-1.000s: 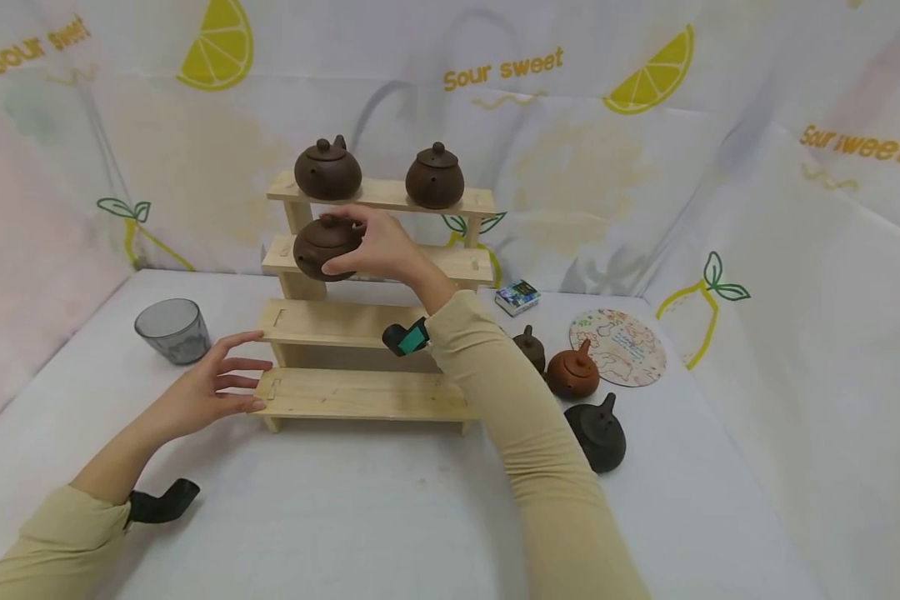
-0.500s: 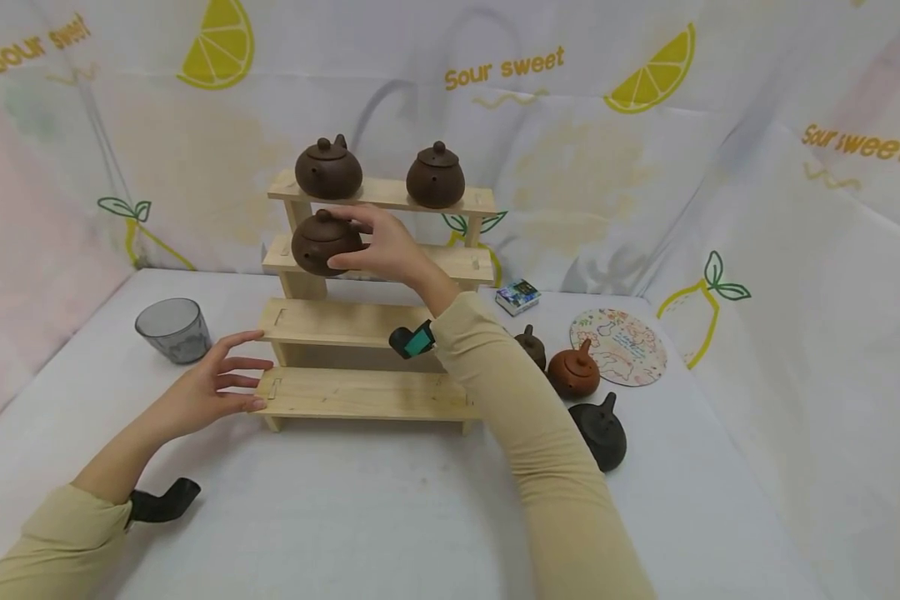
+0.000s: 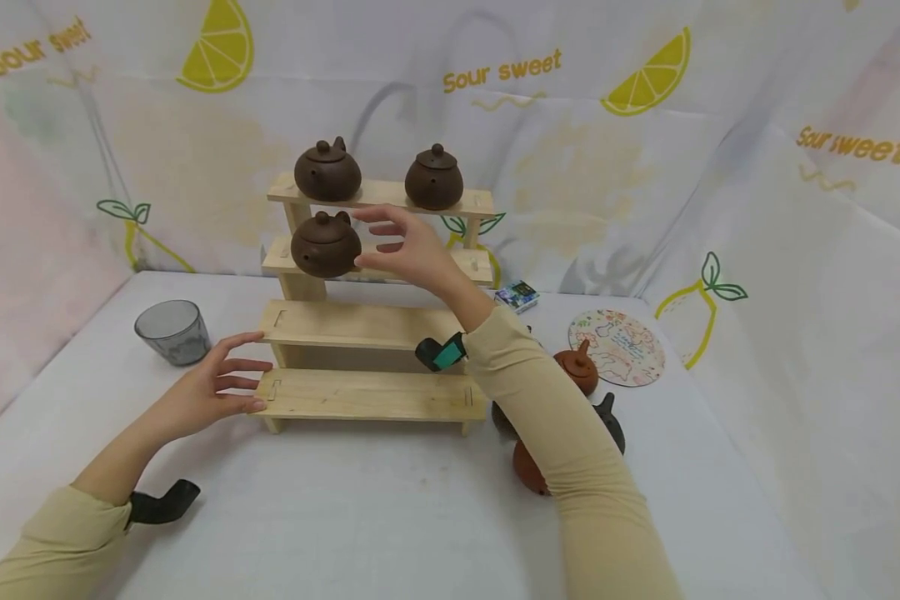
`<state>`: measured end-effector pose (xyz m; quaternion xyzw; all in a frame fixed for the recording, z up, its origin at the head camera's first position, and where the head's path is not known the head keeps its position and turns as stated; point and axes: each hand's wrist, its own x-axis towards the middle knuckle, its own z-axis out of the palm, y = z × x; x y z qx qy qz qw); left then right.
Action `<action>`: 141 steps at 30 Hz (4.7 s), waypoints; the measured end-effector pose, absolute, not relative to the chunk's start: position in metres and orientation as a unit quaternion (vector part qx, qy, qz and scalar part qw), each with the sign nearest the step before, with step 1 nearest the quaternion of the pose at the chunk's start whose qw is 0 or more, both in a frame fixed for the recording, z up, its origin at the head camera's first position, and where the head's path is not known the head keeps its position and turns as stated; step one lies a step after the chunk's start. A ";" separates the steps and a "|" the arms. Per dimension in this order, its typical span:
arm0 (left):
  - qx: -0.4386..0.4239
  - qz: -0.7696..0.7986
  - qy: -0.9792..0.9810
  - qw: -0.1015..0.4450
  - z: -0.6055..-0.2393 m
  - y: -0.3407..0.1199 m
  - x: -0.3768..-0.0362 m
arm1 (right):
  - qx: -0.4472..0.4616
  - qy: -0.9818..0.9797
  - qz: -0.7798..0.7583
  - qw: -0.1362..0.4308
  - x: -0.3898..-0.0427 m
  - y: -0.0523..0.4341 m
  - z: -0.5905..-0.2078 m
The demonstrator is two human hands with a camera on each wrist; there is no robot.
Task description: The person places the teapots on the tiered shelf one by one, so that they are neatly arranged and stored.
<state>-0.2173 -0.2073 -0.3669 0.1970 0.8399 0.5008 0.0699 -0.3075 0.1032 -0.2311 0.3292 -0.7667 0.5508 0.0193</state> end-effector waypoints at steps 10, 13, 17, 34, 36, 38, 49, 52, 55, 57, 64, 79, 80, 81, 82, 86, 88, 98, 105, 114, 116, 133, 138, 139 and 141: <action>0.203 0.496 0.842 0.067 -0.366 -0.207 -0.217 | 0.307 -0.751 0.583 0.033 -0.290 0.138 -0.237; 0.203 0.495 0.842 0.066 -0.366 -0.206 -0.218 | 0.304 -0.741 0.598 0.037 -0.287 0.147 -0.238; 0.205 0.492 0.844 0.064 -0.366 -0.207 -0.218 | 0.315 -0.734 0.600 0.053 -0.282 0.159 -0.241; 0.204 0.488 0.846 0.067 -0.367 -0.207 -0.218 | 0.279 -0.739 0.608 0.082 -0.249 0.203 -0.253; 0.205 0.489 0.845 0.065 -0.367 -0.207 -0.219 | 0.273 -0.738 0.611 0.083 -0.245 0.207 -0.253; 0.207 0.489 0.845 0.065 -0.367 -0.207 -0.219 | 0.264 -0.741 0.611 0.084 -0.241 0.211 -0.254; 0.212 0.497 0.839 0.060 -0.369 -0.207 -0.221 | 0.264 -0.725 0.627 0.110 -0.221 0.237 -0.266; 0.214 0.498 0.838 0.058 -0.369 -0.207 -0.221 | 0.263 -0.720 0.632 0.111 -0.214 0.245 -0.272; 0.212 0.500 0.838 0.061 -0.367 -0.208 -0.220 | 0.254 -0.725 0.631 0.107 -0.206 0.252 -0.277; 0.209 0.501 0.838 0.064 -0.367 -0.208 -0.220 | 0.243 -0.735 0.625 0.105 -0.202 0.256 -0.281; 0.204 0.502 0.838 0.068 -0.366 -0.209 -0.219 | 0.203 -0.774 0.590 0.105 -0.189 0.274 -0.293; 0.210 0.503 0.836 0.064 -0.368 -0.208 -0.220 | 0.157 -0.801 0.568 0.110 -0.163 0.312 -0.316; 0.210 0.503 0.836 0.065 -0.369 -0.208 -0.220 | 0.149 -0.806 0.561 0.112 -0.161 0.315 -0.317; 0.210 0.503 0.836 0.065 -0.369 -0.208 -0.220 | 0.141 -0.811 0.557 0.113 -0.159 0.317 -0.319; 0.210 0.503 0.836 0.065 -0.369 -0.207 -0.220 | 0.134 -0.814 0.554 0.113 -0.158 0.320 -0.320; 0.211 0.501 0.837 0.063 -0.369 -0.206 -0.221 | 0.119 -0.816 0.554 0.113 -0.150 0.330 -0.328; 0.212 0.499 0.838 0.062 -0.369 -0.206 -0.221 | 0.114 -0.819 0.552 0.110 -0.147 0.335 -0.332; 0.209 0.493 0.842 0.062 -0.369 -0.206 -0.220 | 0.027 -0.879 0.468 0.088 -0.129 0.351 -0.349; 0.207 0.494 0.842 0.064 -0.368 -0.206 -0.220 | -0.023 -0.905 0.425 0.024 -0.128 0.360 -0.359; 0.201 0.498 0.841 0.067 -0.368 -0.207 -0.220 | -0.016 -0.890 0.452 -0.054 -0.132 0.364 -0.370; 0.200 0.500 0.840 0.068 -0.367 -0.207 -0.220 | -0.006 -0.891 0.449 -0.058 -0.134 0.365 -0.371; 0.198 0.496 0.842 0.072 -0.366 -0.207 -0.220 | 0.010 -0.894 0.442 -0.072 -0.141 0.368 -0.373; 0.196 0.497 0.842 0.072 -0.366 -0.207 -0.220 | 0.013 -0.894 0.445 -0.053 -0.141 0.367 -0.373; 0.196 0.497 0.842 0.072 -0.366 -0.207 -0.220 | 0.012 -0.894 0.445 -0.050 -0.141 0.367 -0.374; 0.196 0.498 0.842 0.071 -0.366 -0.207 -0.220 | 0.005 -0.897 0.439 -0.047 -0.142 0.367 -0.374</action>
